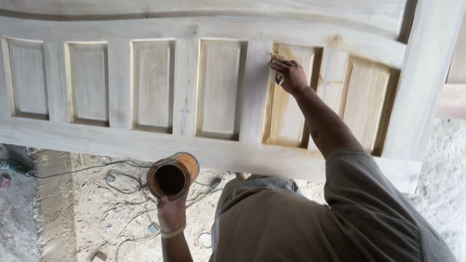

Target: The person applies wood stain to a large wooden door using a brush, working panel by panel from right to left. The person repeatedly dips the brush into a can of stain and spreads it evenly across the recessed panels and frames.

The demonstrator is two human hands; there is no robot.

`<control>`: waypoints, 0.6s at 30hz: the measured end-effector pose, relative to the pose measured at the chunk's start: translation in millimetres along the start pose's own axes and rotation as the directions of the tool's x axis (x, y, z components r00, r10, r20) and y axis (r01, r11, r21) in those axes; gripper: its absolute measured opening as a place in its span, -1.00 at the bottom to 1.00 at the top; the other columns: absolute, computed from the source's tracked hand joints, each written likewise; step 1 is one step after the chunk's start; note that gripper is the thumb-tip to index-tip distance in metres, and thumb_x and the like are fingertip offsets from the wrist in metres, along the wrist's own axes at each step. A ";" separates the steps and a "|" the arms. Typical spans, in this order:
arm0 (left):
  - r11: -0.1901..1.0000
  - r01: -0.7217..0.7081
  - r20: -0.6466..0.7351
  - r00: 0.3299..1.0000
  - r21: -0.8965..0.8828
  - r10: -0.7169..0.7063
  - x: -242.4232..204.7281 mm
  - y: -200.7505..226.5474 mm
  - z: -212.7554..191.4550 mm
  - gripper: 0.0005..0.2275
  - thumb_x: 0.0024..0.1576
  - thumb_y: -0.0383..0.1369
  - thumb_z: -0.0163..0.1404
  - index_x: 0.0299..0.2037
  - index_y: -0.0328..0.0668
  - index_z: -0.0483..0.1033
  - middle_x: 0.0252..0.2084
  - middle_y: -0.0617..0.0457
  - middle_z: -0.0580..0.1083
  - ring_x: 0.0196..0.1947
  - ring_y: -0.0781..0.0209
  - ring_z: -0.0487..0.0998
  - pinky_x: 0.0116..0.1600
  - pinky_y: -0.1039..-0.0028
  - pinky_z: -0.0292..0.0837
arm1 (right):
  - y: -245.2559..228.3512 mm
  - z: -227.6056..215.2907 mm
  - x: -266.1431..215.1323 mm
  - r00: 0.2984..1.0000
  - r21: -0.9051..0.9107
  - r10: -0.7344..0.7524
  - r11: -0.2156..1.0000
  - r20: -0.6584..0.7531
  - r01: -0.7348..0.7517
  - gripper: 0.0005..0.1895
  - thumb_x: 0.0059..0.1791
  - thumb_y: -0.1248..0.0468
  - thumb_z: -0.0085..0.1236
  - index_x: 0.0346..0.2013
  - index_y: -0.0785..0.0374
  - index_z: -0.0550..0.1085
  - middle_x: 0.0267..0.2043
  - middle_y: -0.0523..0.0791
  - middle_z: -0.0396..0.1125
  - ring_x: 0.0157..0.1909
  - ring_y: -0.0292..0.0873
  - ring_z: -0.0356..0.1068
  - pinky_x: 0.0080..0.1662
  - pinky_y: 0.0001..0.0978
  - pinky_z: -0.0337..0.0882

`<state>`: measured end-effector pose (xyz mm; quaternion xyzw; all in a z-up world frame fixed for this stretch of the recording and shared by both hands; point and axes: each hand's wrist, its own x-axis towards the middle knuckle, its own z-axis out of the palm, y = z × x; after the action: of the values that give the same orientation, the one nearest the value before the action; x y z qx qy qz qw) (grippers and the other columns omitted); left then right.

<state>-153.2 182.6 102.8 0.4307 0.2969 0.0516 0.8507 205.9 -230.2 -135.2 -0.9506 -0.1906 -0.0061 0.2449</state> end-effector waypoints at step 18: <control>0.993 0.084 0.225 0.972 -0.081 -0.063 39.8 13.6 -138.4 -0.18 -0.01 -0.12 0.27 0.45 -0.17 0.13 0.41 -0.08 0.28 0.42 -0.03 0.30 0.47 0.08 0.26 | -128.0 -15.7 -194.7 0.753 0.318 0.349 0.748 0.558 -0.582 -0.67 0.00 0.25 0.21 0.08 0.04 0.57 0.05 -0.15 0.51 0.10 -0.10 0.50 0.16 -0.20 0.47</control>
<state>-194.4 301.9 32.2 0.3836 0.2132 -0.0150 0.8984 -20.1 -204.1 -82.5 -0.8498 0.0125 0.3314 0.4096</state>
